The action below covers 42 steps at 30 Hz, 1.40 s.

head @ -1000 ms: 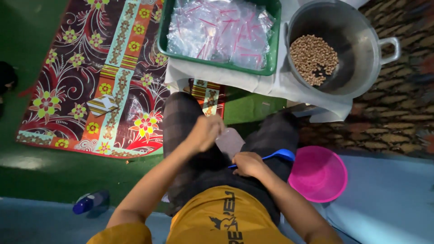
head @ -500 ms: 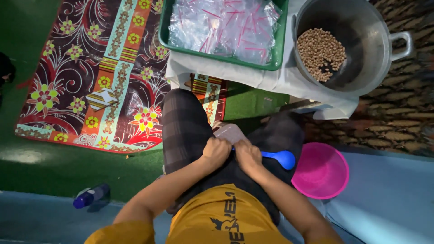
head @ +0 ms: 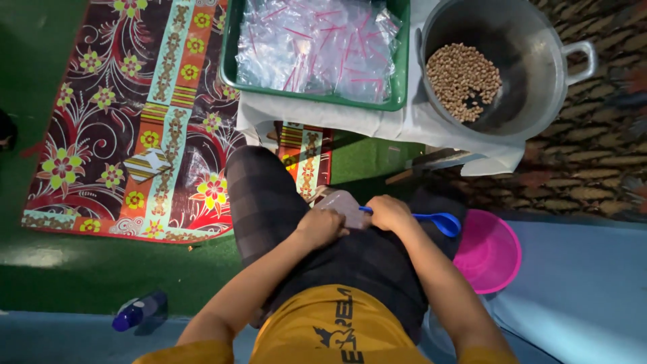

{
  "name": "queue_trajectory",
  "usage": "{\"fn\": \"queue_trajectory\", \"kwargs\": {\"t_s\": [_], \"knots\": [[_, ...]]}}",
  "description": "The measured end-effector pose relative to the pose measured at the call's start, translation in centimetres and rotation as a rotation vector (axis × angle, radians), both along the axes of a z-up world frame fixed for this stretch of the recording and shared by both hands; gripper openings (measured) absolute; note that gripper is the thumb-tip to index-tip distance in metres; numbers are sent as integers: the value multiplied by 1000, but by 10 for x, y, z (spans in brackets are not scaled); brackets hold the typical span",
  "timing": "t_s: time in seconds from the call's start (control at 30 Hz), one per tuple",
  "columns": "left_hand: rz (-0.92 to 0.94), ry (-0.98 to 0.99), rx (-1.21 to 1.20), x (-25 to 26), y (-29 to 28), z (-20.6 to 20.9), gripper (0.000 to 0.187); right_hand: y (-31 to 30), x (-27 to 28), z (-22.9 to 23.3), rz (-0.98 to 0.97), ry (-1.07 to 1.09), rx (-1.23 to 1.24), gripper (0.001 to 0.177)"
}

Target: Packaging small beans into plastic zip-lock bags using a spoon and sealing them manually.

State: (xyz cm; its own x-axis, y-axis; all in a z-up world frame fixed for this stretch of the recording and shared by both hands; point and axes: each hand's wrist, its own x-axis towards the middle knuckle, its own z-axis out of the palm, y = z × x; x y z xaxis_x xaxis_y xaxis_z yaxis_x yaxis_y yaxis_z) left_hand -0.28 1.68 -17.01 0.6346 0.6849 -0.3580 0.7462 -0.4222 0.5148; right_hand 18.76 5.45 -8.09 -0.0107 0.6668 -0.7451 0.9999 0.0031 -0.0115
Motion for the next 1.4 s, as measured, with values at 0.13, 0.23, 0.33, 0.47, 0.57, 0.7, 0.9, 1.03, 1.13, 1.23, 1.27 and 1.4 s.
{"fn": "queue_trajectory", "kwargs": {"t_s": [0.13, 0.23, 0.33, 0.47, 0.57, 0.7, 0.9, 1.03, 1.13, 1.23, 1.27, 1.4], "knots": [[62, -121, -288, -1, 15, -15, 44, 0, 22, -37, 189, -61, -83, 27], [-65, -16, -311, 13, 24, -81, 26, -13, 26, -53, 269, 53, -198, 37], [-264, 223, -370, 37, 16, -123, 44, -16, 21, -54, 306, 109, -281, 42], [-356, 126, -455, 25, 28, -72, 49, -19, 16, -93, 414, 105, -351, 45], [-679, 207, -482, 43, 33, -140, 32, -25, 18, -121, 550, 131, -369, 39], [-1213, -420, -511, 63, 48, -188, 35, -27, 7, -105, 550, 277, -456, 36], [-761, -158, -398, 45, 6, -214, 41, -36, 6, -133, 583, 328, -443, 34], [-647, -188, -534, 38, 8, -194, 54, -28, -2, -97, 560, 345, -497, 33], [-493, 32, -595, 40, 5, -194, 67, -23, 13, -106, 510, 381, -596, 35], [-592, 261, -392, 49, -3, -171, 79, -24, 30, -147, 480, 376, -601, 31], [-593, 261, -387, 43, 5, -134, 79, -21, 32, -153, 479, 373, -597, 31], [-496, 176, -667, 34, 25, -101, 63, -19, 41, -146, 304, 378, -584, 44]]}}
